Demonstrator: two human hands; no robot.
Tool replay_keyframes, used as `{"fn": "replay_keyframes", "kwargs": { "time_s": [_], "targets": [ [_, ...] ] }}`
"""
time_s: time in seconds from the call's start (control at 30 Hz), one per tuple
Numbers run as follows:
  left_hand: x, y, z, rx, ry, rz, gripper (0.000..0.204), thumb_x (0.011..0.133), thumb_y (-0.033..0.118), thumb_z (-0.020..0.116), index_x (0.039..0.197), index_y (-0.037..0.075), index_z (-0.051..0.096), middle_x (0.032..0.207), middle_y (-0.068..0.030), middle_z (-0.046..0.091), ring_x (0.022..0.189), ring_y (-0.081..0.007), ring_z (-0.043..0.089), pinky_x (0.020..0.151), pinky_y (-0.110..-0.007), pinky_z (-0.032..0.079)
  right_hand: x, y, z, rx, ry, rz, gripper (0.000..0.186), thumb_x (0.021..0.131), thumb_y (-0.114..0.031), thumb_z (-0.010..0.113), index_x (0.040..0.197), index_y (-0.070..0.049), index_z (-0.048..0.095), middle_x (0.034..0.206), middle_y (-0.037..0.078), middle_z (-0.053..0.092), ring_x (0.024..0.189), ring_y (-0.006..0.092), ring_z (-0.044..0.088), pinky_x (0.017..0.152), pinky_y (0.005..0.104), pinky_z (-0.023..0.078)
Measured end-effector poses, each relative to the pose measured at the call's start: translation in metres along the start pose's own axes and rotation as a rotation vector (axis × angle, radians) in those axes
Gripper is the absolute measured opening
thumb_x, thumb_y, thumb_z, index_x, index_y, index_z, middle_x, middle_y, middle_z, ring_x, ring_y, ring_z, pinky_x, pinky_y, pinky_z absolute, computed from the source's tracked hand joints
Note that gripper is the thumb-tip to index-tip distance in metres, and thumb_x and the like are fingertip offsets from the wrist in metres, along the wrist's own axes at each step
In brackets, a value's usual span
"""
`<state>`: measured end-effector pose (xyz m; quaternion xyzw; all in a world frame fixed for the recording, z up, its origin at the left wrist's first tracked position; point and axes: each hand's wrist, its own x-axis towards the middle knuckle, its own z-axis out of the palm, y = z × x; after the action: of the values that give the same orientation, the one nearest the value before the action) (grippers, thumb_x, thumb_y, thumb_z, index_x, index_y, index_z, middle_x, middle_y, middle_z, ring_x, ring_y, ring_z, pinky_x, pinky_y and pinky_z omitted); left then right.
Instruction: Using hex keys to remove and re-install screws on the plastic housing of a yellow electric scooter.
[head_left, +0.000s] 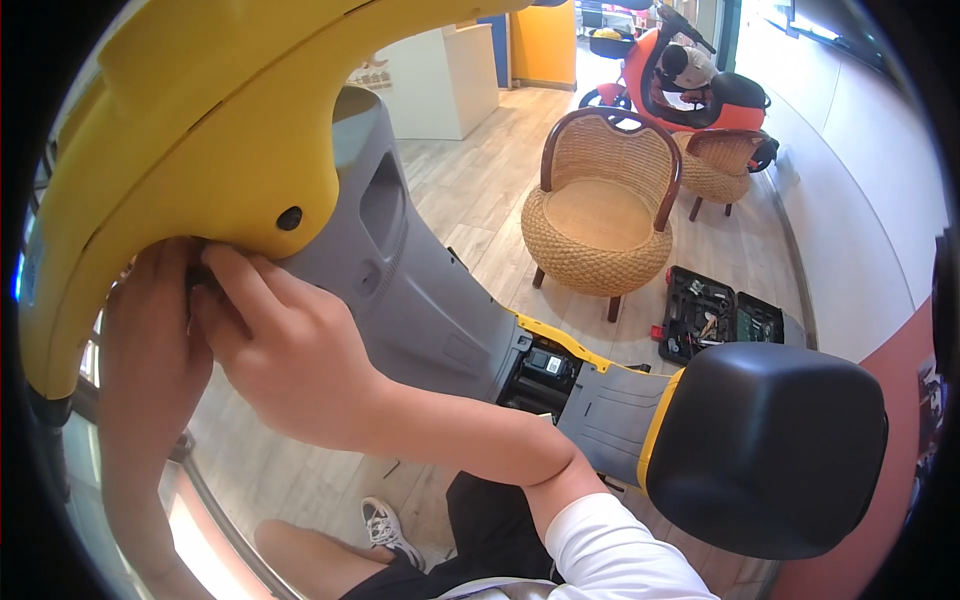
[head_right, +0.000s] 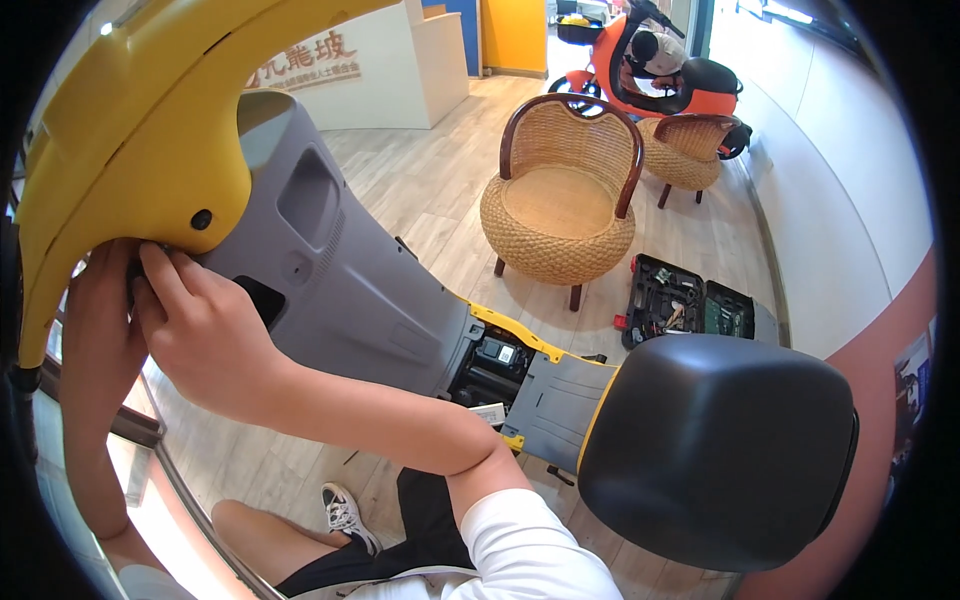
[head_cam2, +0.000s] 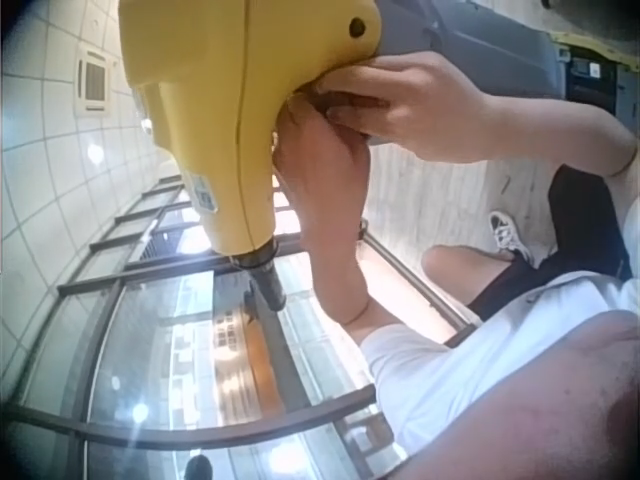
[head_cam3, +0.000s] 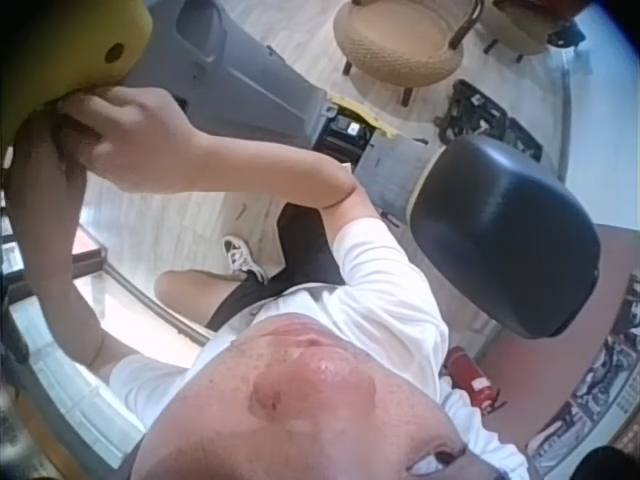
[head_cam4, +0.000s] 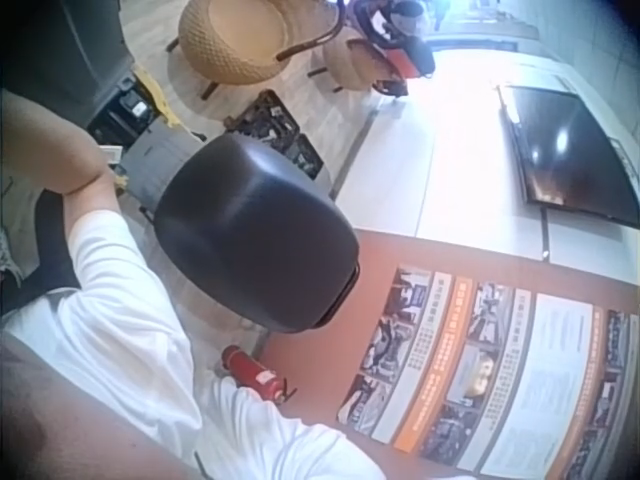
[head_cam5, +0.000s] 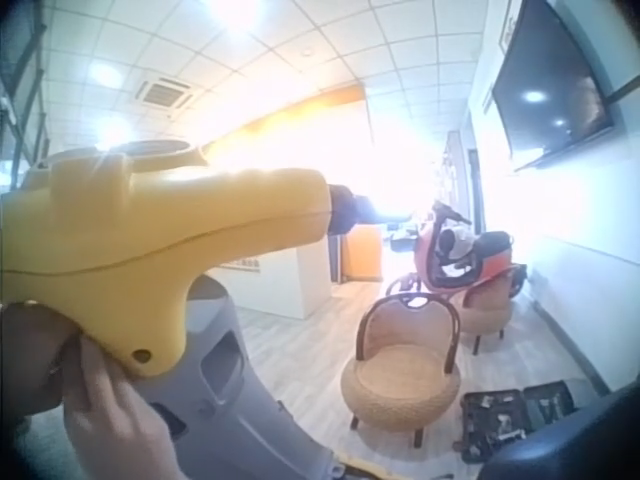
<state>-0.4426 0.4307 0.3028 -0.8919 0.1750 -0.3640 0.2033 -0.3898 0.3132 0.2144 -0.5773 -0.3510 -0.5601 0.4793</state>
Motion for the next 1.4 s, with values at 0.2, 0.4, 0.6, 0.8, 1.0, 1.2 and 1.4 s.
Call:
{"fn": "replay_keyframes", "kwargs": {
  "time_s": [0.2, 0.4, 0.6, 0.8, 1.0, 1.2, 1.4],
  "targets": [
    [0.002, 0.004, 0.006, -0.111, -0.027, -0.083, 0.031, 0.084, 0.002, 0.061, 0.114, 0.000, 0.054, 0.105, -0.0228, 0.061, 0.096, -0.0432, 0.062, 0.078, -0.049, 0.051, -0.001, -0.002, -0.008, -0.166, -0.124, 0.033, 0.030, 0.069, -0.008, 0.066, 0.098, -0.001, 0.071, 0.099, 0.010, 0.053, 0.072, 0.0156, 0.058, 0.056, 0.0263, 0.047],
    [-0.001, 0.000, 0.006, -0.061, -0.079, -0.097, 0.027, 0.089, 0.003, 0.060, 0.116, 0.002, 0.055, 0.109, -0.0209, 0.063, 0.096, -0.0392, 0.066, 0.079, -0.045, 0.055, -0.002, -0.002, -0.011, -0.174, -0.159, 0.091, 0.039, 0.066, -0.009, 0.065, 0.104, -0.002, 0.070, 0.095, 0.010, 0.053, 0.067, 0.0138, 0.058, 0.050, 0.0258, 0.044],
    [-0.003, -0.001, 0.009, 0.022, -0.064, -0.080, 0.029, 0.090, 0.003, 0.060, 0.119, 0.003, 0.055, 0.107, -0.0194, 0.064, 0.094, -0.0363, 0.067, 0.081, -0.042, 0.056, -0.004, 0.002, -0.006, -0.076, -0.143, 0.061, 0.039, 0.067, -0.008, 0.064, 0.104, 0.003, 0.066, 0.087, 0.008, 0.051, 0.071, 0.0173, 0.059, 0.054, 0.0281, 0.047],
    [-0.004, -0.002, 0.011, -0.034, -0.047, -0.101, 0.028, 0.093, 0.005, 0.060, 0.121, 0.002, 0.056, 0.108, -0.0191, 0.065, 0.096, -0.0352, 0.067, 0.083, -0.041, 0.055, -0.002, 0.007, 0.000, -0.054, -0.007, -0.032, 0.036, 0.067, -0.006, 0.064, 0.102, 0.004, 0.065, 0.085, 0.007, 0.053, 0.071, 0.0180, 0.058, 0.056, 0.0290, 0.048],
    [0.000, 0.002, 0.002, 0.114, -0.040, -0.004, 0.026, 0.092, 0.003, 0.059, 0.117, 0.000, 0.057, 0.107, -0.0201, 0.065, 0.099, -0.0363, 0.064, 0.089, -0.043, 0.051, -0.003, 0.006, -0.001, -0.028, 0.021, 0.052, 0.033, 0.066, -0.006, 0.065, 0.099, 0.003, 0.064, 0.075, 0.004, 0.058, 0.063, 0.0183, 0.059, 0.052, 0.0297, 0.048],
    [0.007, -0.006, 0.001, -0.092, -0.136, -0.118, 0.030, 0.076, -0.004, 0.054, 0.106, 0.000, 0.056, 0.101, -0.0234, 0.062, 0.096, -0.0442, 0.059, 0.084, -0.049, 0.046, 0.000, 0.016, 0.007, 0.064, 0.049, 0.087, 0.015, 0.069, -0.009, 0.065, 0.078, -0.009, 0.053, 0.066, 0.003, 0.056, 0.063, 0.0208, 0.064, 0.053, 0.0343, 0.050],
    [0.000, -0.011, -0.009, -0.115, -0.110, -0.108, 0.031, 0.082, -0.006, 0.051, 0.111, 0.002, 0.057, 0.102, -0.0201, 0.062, 0.096, -0.0413, 0.060, 0.084, -0.048, 0.046, 0.004, 0.018, 0.003, 0.041, 0.028, 0.079, 0.016, 0.068, 0.001, 0.076, 0.080, -0.011, 0.074, 0.078, 0.005, 0.072, 0.062, 0.0202, 0.067, 0.055, 0.0312, 0.052]
  ]
}}
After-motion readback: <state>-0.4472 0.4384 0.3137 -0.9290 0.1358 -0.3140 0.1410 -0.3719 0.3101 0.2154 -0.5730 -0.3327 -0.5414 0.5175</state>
